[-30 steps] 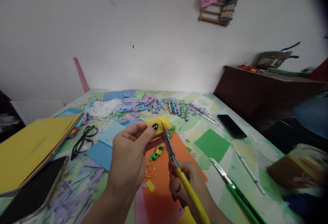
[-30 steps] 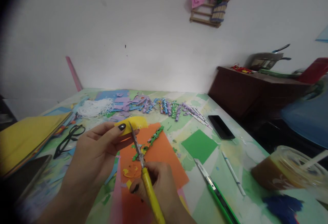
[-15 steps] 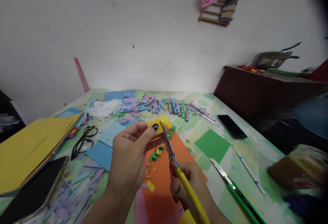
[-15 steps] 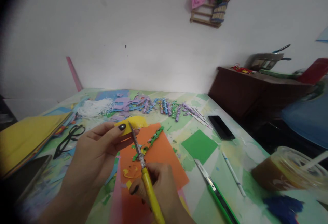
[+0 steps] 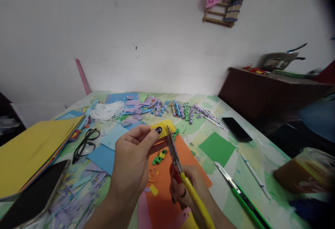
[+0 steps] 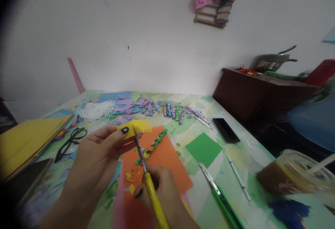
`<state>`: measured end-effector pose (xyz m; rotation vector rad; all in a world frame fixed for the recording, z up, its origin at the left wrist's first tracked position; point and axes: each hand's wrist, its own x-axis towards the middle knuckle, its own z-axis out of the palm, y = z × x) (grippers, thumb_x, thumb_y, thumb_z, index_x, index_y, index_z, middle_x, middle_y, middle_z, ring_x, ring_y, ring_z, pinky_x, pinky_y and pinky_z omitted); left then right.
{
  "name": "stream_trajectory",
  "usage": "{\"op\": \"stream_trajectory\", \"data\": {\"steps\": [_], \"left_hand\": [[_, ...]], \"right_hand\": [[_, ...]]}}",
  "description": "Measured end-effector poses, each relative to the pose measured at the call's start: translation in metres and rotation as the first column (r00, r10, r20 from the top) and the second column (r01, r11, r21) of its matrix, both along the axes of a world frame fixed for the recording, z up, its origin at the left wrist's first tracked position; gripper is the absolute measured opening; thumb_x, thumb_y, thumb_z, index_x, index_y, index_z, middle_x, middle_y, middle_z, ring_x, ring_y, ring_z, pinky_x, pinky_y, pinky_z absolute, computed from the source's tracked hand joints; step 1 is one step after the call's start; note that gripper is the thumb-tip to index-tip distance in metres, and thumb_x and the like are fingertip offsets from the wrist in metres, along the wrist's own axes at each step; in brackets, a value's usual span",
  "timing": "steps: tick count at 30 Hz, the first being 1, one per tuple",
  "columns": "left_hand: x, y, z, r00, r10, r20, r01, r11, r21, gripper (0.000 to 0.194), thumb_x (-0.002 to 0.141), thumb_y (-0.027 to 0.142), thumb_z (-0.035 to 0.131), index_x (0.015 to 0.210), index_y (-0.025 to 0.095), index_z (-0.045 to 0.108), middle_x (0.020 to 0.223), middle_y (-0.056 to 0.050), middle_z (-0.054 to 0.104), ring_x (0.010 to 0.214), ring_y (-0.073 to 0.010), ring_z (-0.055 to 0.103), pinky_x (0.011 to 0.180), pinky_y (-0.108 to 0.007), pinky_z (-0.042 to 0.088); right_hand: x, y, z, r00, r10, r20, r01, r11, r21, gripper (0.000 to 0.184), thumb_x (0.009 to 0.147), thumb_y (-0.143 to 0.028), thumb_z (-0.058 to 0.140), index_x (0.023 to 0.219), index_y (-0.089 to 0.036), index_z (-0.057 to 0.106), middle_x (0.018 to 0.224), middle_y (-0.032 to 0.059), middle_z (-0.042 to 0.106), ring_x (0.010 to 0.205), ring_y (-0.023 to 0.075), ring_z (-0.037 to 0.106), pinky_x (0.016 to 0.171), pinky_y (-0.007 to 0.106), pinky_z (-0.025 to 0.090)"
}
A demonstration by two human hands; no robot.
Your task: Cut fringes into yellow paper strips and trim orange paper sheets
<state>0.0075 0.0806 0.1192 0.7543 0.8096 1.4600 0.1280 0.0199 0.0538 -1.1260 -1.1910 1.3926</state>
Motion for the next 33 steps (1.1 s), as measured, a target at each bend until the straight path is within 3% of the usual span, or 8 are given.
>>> {"op": "stream_trajectory", "data": {"steps": [9, 15, 19, 27, 33], "left_hand": [[0.001, 0.001, 0.0, 1.0, 0.002, -0.014, -0.002, 1.0, 0.003, 0.012, 0.064, 0.017, 0.078, 0.064, 0.014, 0.066, 0.067, -0.003, 0.073, 0.065, -0.0164, 0.07, 0.066, -0.028, 0.059], [0.001, 0.002, -0.001, 1.0, -0.007, -0.015, 0.007, 1.0, 0.008, 0.012, 0.064, 0.017, 0.078, 0.064, 0.014, 0.067, 0.066, -0.003, 0.073, 0.064, -0.0152, 0.07, 0.066, -0.027, 0.059], [0.001, 0.002, -0.001, 1.0, -0.004, -0.019, 0.004, 1.0, 0.006, 0.013, 0.063, 0.018, 0.078, 0.064, 0.014, 0.066, 0.066, -0.003, 0.073, 0.064, -0.0158, 0.07, 0.065, -0.027, 0.059], [0.0, 0.002, -0.001, 1.0, 0.016, -0.022, -0.016, 1.0, 0.002, 0.013, 0.062, 0.018, 0.079, 0.064, 0.015, 0.067, 0.065, -0.002, 0.072, 0.063, -0.0163, 0.069, 0.064, -0.029, 0.059], [0.001, 0.002, -0.002, 1.0, 0.01, -0.016, -0.01, 1.0, 0.003, 0.012, 0.062, 0.017, 0.079, 0.064, 0.014, 0.067, 0.064, -0.002, 0.072, 0.062, -0.0155, 0.069, 0.064, -0.027, 0.059]], "right_hand": [[0.001, 0.001, -0.002, 0.999, 0.014, 0.038, -0.014, 1.0, -0.023, 0.035, 0.065, -0.046, 0.067, 0.06, -0.019, 0.045, 0.046, -0.0053, 0.046, 0.04, 0.0055, 0.037, 0.04, 0.018, 0.032], [-0.001, -0.001, 0.005, 0.999, -0.014, 0.036, 0.016, 0.998, -0.053, 0.028, 0.064, -0.039, 0.065, 0.059, -0.019, 0.047, 0.046, -0.0047, 0.047, 0.038, 0.0045, 0.035, 0.037, 0.017, 0.028], [0.0, -0.001, 0.006, 0.999, -0.012, 0.032, 0.013, 0.999, -0.05, 0.033, 0.063, -0.044, 0.067, 0.058, -0.019, 0.046, 0.044, -0.0048, 0.048, 0.035, 0.0039, 0.032, 0.034, 0.017, 0.027], [0.002, -0.002, 0.009, 0.998, -0.002, 0.068, 0.006, 0.998, -0.061, 0.058, 0.056, -0.071, 0.071, 0.056, -0.019, 0.045, 0.042, -0.0038, 0.047, 0.034, 0.0039, 0.032, 0.032, 0.016, 0.023], [0.001, -0.002, 0.008, 0.996, -0.032, 0.087, 0.037, 0.997, -0.061, 0.057, 0.056, -0.069, 0.073, 0.055, -0.019, 0.046, 0.041, -0.0044, 0.046, 0.032, 0.0037, 0.032, 0.031, 0.017, 0.021]]}}
